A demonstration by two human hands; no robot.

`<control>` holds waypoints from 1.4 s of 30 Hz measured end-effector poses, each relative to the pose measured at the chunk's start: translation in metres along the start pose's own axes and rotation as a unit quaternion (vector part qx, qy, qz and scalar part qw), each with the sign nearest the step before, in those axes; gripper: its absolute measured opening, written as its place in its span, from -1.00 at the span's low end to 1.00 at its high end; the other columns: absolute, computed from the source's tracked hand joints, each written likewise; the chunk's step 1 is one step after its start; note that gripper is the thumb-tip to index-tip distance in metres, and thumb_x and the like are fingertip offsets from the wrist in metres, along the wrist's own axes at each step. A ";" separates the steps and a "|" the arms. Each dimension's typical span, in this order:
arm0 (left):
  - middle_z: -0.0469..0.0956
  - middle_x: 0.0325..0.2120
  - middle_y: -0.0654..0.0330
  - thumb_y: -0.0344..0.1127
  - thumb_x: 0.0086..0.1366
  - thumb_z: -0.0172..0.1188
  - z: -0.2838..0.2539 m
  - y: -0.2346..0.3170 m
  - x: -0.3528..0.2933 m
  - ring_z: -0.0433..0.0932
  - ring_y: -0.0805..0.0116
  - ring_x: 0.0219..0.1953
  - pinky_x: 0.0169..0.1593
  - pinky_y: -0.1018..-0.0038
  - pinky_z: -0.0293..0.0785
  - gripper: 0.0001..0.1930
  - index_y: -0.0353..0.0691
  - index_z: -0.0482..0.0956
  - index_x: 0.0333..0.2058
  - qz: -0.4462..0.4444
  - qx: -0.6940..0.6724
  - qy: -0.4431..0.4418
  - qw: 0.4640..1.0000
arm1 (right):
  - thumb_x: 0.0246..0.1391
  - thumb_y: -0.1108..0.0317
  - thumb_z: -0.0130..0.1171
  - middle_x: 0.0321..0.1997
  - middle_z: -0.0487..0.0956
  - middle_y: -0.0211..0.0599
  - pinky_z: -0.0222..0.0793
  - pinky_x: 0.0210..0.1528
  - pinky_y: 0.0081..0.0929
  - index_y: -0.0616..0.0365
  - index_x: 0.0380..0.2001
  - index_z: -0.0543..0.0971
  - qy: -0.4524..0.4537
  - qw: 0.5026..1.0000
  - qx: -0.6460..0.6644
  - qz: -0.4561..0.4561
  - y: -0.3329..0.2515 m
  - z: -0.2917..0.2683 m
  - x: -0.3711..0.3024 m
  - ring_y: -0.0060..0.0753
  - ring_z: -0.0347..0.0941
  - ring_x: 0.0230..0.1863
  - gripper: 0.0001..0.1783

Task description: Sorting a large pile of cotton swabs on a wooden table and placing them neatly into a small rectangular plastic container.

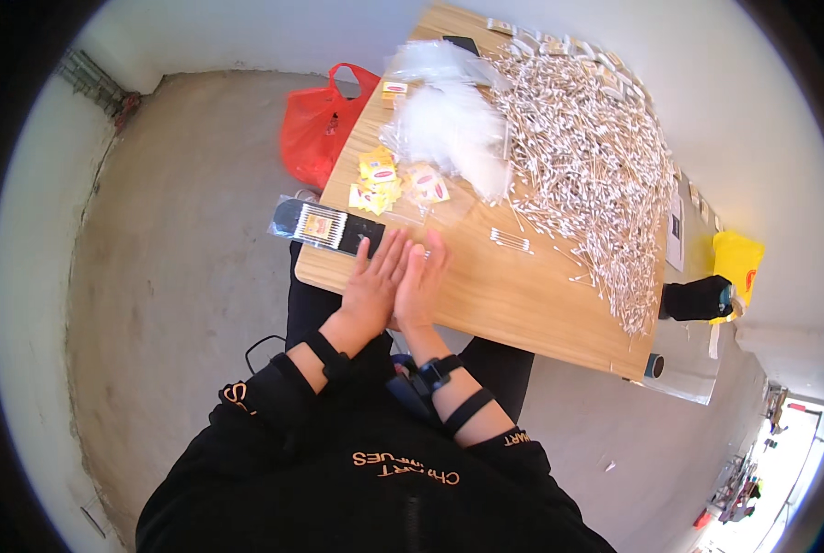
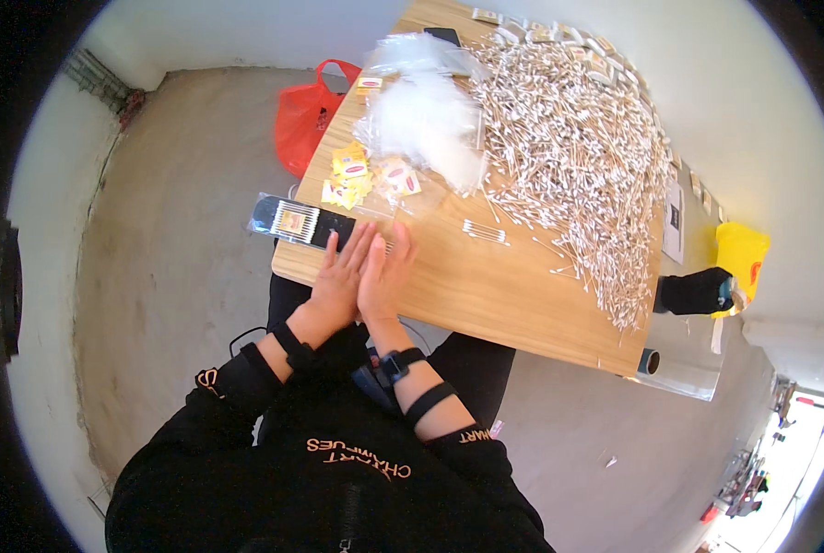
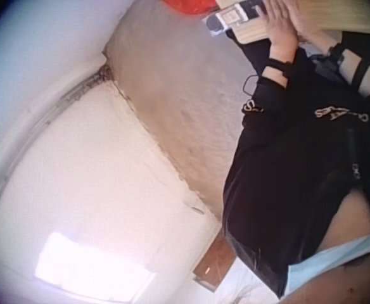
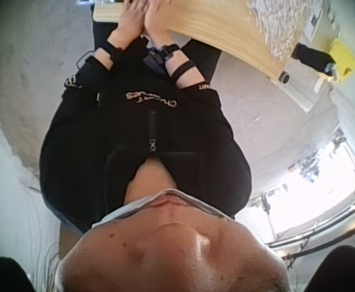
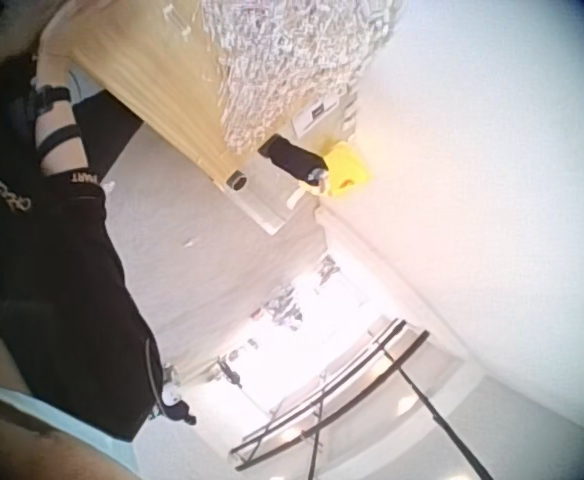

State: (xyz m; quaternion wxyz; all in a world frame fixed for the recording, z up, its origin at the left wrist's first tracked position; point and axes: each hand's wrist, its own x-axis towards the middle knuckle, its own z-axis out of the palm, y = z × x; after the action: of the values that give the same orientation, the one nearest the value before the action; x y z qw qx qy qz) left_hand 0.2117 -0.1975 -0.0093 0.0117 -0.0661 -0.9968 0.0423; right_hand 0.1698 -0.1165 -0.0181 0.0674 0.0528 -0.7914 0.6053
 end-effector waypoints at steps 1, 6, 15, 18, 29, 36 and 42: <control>-0.11 0.40 0.05 -0.15 0.19 -0.01 -0.008 -0.011 0.002 -0.22 0.16 0.45 0.39 0.00 -0.40 -0.25 -0.28 0.03 0.33 -0.013 -0.039 -0.035 0.999 | 0.29 0.18 -0.13 0.16 0.25 0.14 0.01 0.29 -0.12 0.32 0.15 0.26 -0.008 1.000 -0.001 -0.008 -0.003 0.011 0.003 0.09 0.14 0.22 -0.51; -0.10 0.39 0.03 -0.03 0.15 0.05 0.005 -0.049 -0.002 -0.19 0.16 0.44 0.39 0.00 -0.34 -0.18 -0.28 0.03 0.33 -0.028 0.011 0.036 0.999 | 0.26 0.25 -0.12 0.16 0.24 0.13 0.01 0.29 -0.10 0.31 0.15 0.26 -0.017 0.998 -0.018 -0.052 -0.013 0.045 0.016 0.09 0.14 0.22 -0.53; -0.08 0.38 0.03 0.47 -0.56 0.33 -0.012 -0.067 -0.006 -0.18 0.17 0.44 0.40 0.01 -0.34 0.49 -0.37 -0.03 0.32 -0.033 -0.114 -0.028 0.993 | 0.07 0.51 -0.01 0.17 0.23 -0.04 -0.12 0.36 0.03 0.23 0.16 0.30 -0.031 0.927 -0.341 -0.155 -0.007 0.040 0.044 -0.01 0.07 0.30 -0.48; -0.08 0.38 0.04 0.47 -0.55 0.34 -0.011 -0.069 -0.006 -0.18 0.17 0.44 0.40 0.02 -0.35 0.49 -0.35 -0.04 0.33 -0.025 -0.105 -0.031 0.994 | 0.09 0.46 0.03 0.16 0.24 -0.09 -0.17 0.39 0.05 0.20 0.16 0.31 -0.055 0.914 -0.351 -0.196 -0.007 0.049 0.048 -0.04 0.04 0.33 -0.49; 0.05 0.29 -0.15 0.09 -0.25 0.50 -0.003 -0.120 -0.013 -0.01 -0.03 0.36 0.34 0.03 -0.06 0.14 -0.40 0.13 0.24 -0.115 -0.299 0.220 0.921 | 0.13 0.49 -0.07 0.11 0.27 -0.12 -0.18 0.40 0.02 0.21 0.10 0.36 -0.068 0.896 -0.386 -0.208 0.001 0.052 0.052 -0.06 0.08 0.30 -0.57; 0.50 -0.10 0.09 -0.07 0.09 0.40 0.048 -0.161 -0.009 0.50 0.25 -0.10 -0.03 0.31 0.45 -0.36 -0.36 0.38 0.02 -0.462 -0.597 0.192 0.627 | 0.07 0.53 -0.06 0.05 0.29 -0.13 -0.11 0.38 0.01 0.20 0.09 0.37 -0.045 0.902 -0.375 -0.210 -0.005 0.056 0.051 -0.07 0.13 0.27 -0.55; 0.57 -0.33 0.20 -0.19 0.16 0.36 0.051 -0.148 0.006 0.58 0.42 -0.35 -0.25 0.47 0.52 -0.60 -0.28 0.49 -0.12 -0.421 -0.840 0.124 0.319 | 0.05 0.54 -0.04 0.04 0.28 -0.14 -0.10 0.38 0.00 0.18 0.06 0.40 -0.045 0.894 -0.392 -0.213 -0.002 0.056 0.049 -0.08 0.15 0.25 -0.56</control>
State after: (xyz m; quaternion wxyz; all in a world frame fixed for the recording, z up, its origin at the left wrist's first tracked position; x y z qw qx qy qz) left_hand 0.1848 -0.3468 -0.0477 0.0892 0.3835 -0.3797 -0.8372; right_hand 0.1190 -0.1710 -0.0223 0.1742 0.2171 -0.9364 0.2138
